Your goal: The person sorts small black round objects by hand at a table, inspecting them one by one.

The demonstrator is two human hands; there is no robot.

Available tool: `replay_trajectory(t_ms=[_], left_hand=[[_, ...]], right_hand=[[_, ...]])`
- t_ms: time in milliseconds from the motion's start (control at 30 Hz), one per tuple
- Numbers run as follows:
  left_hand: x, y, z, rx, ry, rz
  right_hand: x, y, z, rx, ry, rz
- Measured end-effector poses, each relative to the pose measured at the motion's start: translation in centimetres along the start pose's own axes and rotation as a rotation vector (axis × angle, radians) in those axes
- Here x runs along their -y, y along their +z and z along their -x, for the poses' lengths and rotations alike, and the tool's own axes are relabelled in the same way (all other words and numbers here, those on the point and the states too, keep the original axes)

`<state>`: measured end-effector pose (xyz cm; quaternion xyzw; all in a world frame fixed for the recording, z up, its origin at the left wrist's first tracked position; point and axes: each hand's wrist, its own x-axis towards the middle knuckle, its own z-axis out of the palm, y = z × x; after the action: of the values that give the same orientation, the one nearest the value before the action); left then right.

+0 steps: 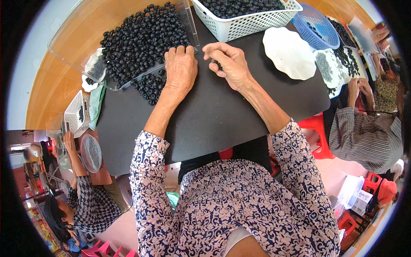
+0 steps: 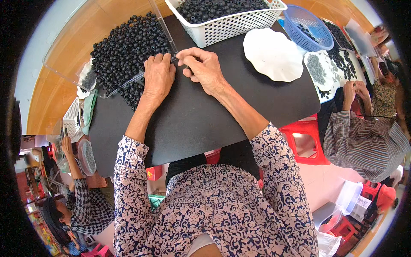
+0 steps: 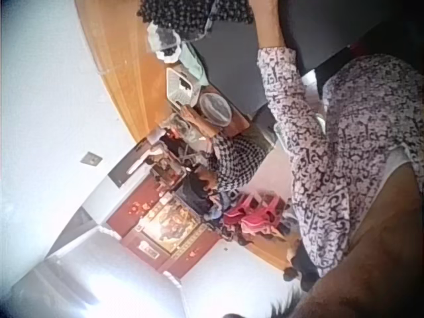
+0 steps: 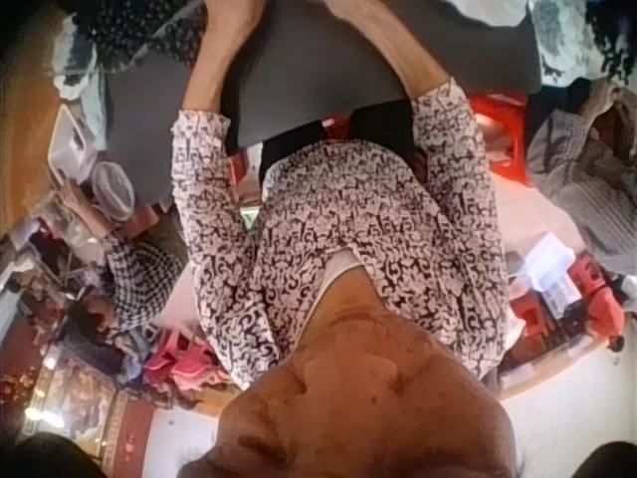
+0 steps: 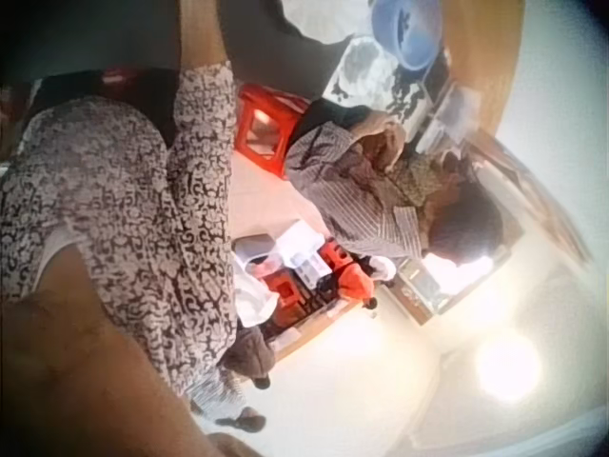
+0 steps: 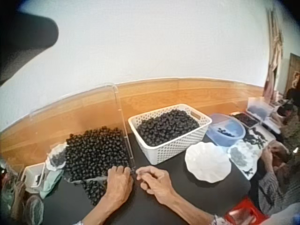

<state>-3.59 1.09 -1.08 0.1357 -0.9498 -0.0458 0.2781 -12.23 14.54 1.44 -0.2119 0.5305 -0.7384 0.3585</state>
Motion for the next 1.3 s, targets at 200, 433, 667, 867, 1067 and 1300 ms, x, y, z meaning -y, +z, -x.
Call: replay_trajectory(t_ms=[200, 433, 667, 867, 1067, 1300], left_hand=[[0.7, -0.9, 1.0, -0.038, -0.026, 0.129], [-0.6, -3.6, 2.9, 0.056, -0.599, 1.165], [-0.6, -3.4, 3.7, 0.031, -0.667, 1.434], [-1.2, -3.9, 3.3, 0.098, -0.603, 1.434], [-0.3, -3.6, 3.7, 0.148, -0.593, 1.398], [-0.4, -3.2, 3.9, 0.072, -0.683, 1.574]], right_hand=[[-0.3, 0.0, 0.1, 0.023, -0.012, 0.223], [-1.1, 0.5, 0.3, 0.121, -0.403, 0.651], [-0.9, 1.1, 0.9, 0.184, -0.549, 0.8], [-1.3, 1.2, 0.8, 0.215, -0.666, 0.796], [-0.8, 0.9, 0.8, 0.259, -0.594, 0.824], [-0.8, 1.3, 1.2, 0.189, -0.583, 0.811]])
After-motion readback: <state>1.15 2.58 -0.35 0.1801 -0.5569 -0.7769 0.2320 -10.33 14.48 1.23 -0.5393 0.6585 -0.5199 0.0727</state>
